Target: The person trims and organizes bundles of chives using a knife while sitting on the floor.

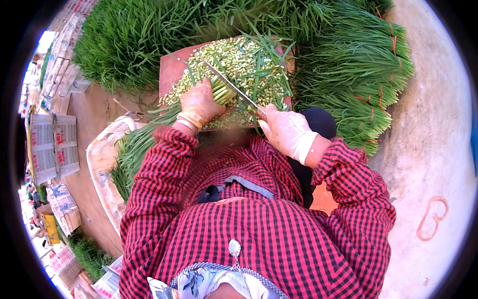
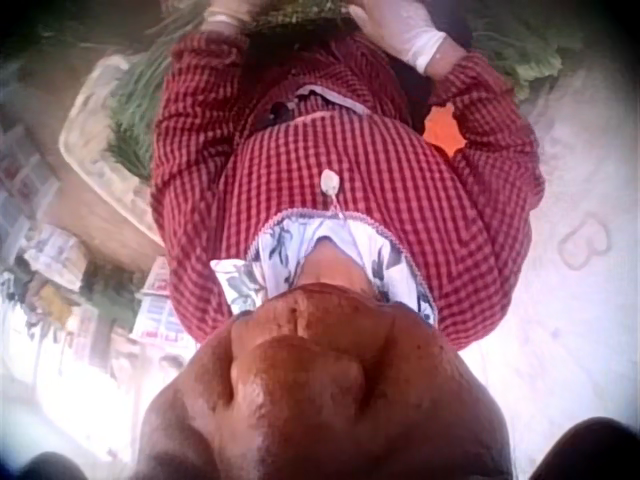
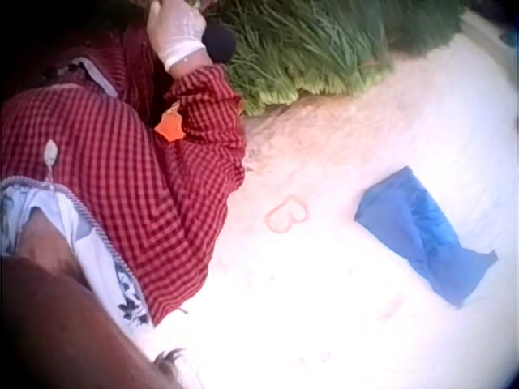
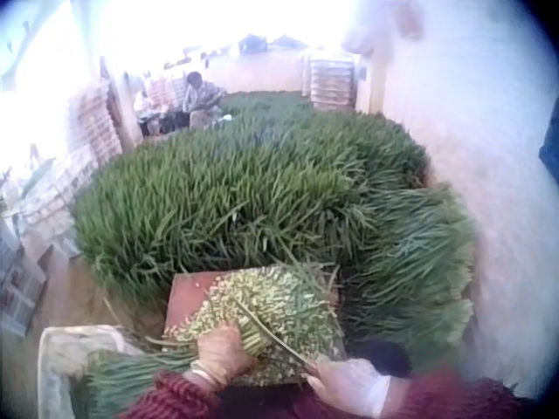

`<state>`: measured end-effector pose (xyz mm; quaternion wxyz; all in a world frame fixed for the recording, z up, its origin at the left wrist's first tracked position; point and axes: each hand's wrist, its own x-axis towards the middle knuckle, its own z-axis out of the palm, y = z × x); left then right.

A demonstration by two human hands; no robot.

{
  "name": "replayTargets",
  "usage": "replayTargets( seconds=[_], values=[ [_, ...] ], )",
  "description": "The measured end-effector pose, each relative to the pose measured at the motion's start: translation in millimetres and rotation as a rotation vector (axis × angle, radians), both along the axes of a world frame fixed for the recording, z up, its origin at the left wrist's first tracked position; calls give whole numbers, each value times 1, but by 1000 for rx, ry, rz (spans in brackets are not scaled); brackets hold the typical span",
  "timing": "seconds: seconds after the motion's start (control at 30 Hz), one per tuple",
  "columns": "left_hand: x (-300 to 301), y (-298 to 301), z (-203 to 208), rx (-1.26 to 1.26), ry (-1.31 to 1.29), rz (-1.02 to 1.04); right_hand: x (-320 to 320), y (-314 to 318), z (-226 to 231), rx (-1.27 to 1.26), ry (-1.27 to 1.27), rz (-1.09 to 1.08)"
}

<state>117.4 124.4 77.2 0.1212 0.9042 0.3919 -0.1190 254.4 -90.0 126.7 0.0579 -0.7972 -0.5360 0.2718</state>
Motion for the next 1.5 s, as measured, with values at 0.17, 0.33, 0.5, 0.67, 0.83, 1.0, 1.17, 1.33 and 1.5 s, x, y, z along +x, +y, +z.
replayTargets(
  seconds=[0.17,0.33,0.5,0.67,0.83,1.0,1.17,1.33,1.5],
  values=[
    [-1,-12,-1,87,-95,-15,10,26,-9,-5,77,41],
    [-2,-8,-5,76,-149,2,-3,107,-59,-20,94,-62],
    [-4,-6,-2,38,-94,20,1,80,-41,-62,122,-6],
    [3,-9,-3,86,-101,-8,0,52,-63,-40,115,-60],
    [-2,-13,-2,43,-92,55,-14,104,-119,4,88,-164],
    [-71,-6,-5,75,-311,-52,17,86,-106,-36,255,-67],
    [-100,-10,37,162,-33,-238,23,73,-8,507,-61,115],
    [-86,-35,117,305,-155,-604,-43,68,49,403,-240,530],
    [-103,-41,106,526,-409,-520,-17,62,1,167,875,175]
  ],
)
